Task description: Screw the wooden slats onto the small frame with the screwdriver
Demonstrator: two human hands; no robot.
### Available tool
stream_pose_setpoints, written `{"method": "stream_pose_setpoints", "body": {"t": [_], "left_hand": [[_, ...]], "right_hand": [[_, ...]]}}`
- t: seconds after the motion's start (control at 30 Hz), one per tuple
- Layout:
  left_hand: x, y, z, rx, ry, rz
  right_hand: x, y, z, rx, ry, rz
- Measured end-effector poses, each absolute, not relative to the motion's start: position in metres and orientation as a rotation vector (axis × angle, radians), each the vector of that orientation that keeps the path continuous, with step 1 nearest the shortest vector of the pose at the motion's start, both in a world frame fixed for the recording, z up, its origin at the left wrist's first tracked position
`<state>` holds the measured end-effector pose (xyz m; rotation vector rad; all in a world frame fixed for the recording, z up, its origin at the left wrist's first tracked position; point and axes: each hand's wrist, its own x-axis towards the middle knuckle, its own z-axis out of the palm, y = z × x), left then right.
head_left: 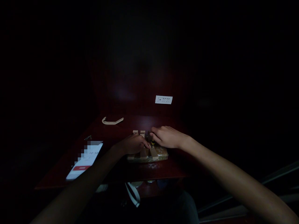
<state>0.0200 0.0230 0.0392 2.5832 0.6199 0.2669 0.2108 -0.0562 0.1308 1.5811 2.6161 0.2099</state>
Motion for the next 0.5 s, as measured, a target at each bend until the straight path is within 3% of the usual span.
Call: {"method": "stream_pose_setpoints", "body": {"t": [0.3,0.5], "left_hand": [[0.019,0.023,0.042,2.590,0.612,0.267],[0.015,0.020,0.043,2.611,0.542,0.291]], "right_hand": [[0.218,-0.056,0.126,1.651,2.772,0.253],[0.256,-0.038,0.124,2.091,3.177,0.155]]}}
